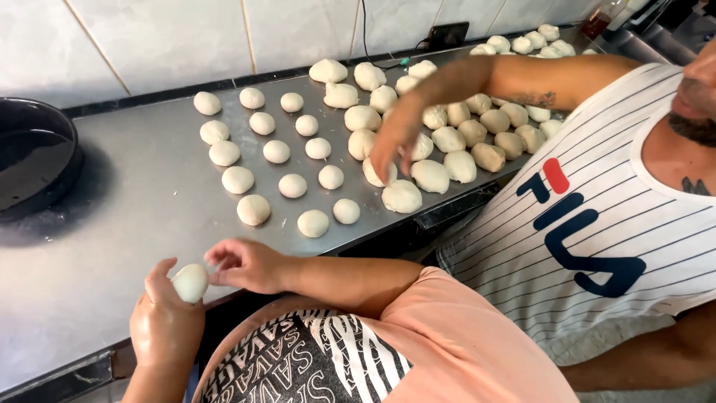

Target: Shaping small pieces of dough into uniform balls and arranging them in rows on a metal table

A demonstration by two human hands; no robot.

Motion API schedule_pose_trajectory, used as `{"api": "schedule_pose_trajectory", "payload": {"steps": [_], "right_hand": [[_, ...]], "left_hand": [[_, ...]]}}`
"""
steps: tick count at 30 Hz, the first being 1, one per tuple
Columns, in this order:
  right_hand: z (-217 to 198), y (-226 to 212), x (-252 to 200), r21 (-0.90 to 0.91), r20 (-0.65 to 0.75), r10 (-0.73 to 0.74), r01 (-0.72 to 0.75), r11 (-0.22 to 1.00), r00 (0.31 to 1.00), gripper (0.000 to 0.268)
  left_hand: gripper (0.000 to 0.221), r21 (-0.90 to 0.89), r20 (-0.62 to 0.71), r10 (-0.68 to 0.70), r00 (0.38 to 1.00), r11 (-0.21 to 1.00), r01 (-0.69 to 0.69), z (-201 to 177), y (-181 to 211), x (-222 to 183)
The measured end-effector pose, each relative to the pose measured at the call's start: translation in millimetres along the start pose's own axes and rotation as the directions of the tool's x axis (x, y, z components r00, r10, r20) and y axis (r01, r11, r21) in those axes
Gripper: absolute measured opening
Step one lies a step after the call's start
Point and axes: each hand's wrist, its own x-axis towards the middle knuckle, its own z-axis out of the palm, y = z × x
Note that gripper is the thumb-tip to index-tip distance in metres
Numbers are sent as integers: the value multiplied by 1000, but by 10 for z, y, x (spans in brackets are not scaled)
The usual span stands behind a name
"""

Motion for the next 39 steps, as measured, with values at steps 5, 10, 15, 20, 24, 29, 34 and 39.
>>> {"api": "schedule_pose_trajectory", "payload": {"steps": [5, 10, 15, 20, 24, 29, 34, 39], "right_hand": [[189, 60, -27, 333, 130, 6, -49, 942, 992, 61], [150, 102, 33, 399, 174, 13, -83, 913, 985, 57], [156, 70, 41, 400, 264, 85, -189, 897, 961, 47], [114, -5, 25, 389, 354, 110, -253, 886, 929, 49], [218, -50, 139, -44, 27, 71, -69, 997, 997, 68], [223, -142, 259, 11, 105, 112, -114, 993, 988, 70], [312, 125, 637, 189, 100, 89, -107, 976, 991, 67], [292, 262, 1128, -428, 63, -416, 401, 810, 907, 62]], "left_hand": [[50, 10, -305, 400, 864, 909, -417, 184, 70, -42], [65, -156, -255, 474, 842, 840, -520, 271, 38, -138], [63, 94, -276, 361, 891, 932, -349, 102, 151, -218], [51, 216, -288, 463, 839, 884, -414, -59, 162, -160], [31, 324, -306, 394, 867, 899, -294, -21, 63, -85], [40, 294, -348, 470, 811, 876, -381, 77, -36, 48], [117, -387, 151, 53, 987, 922, 10, -213, -29, 105], [76, 467, -292, 228, 929, 882, -69, -170, -1393, 269]]}}
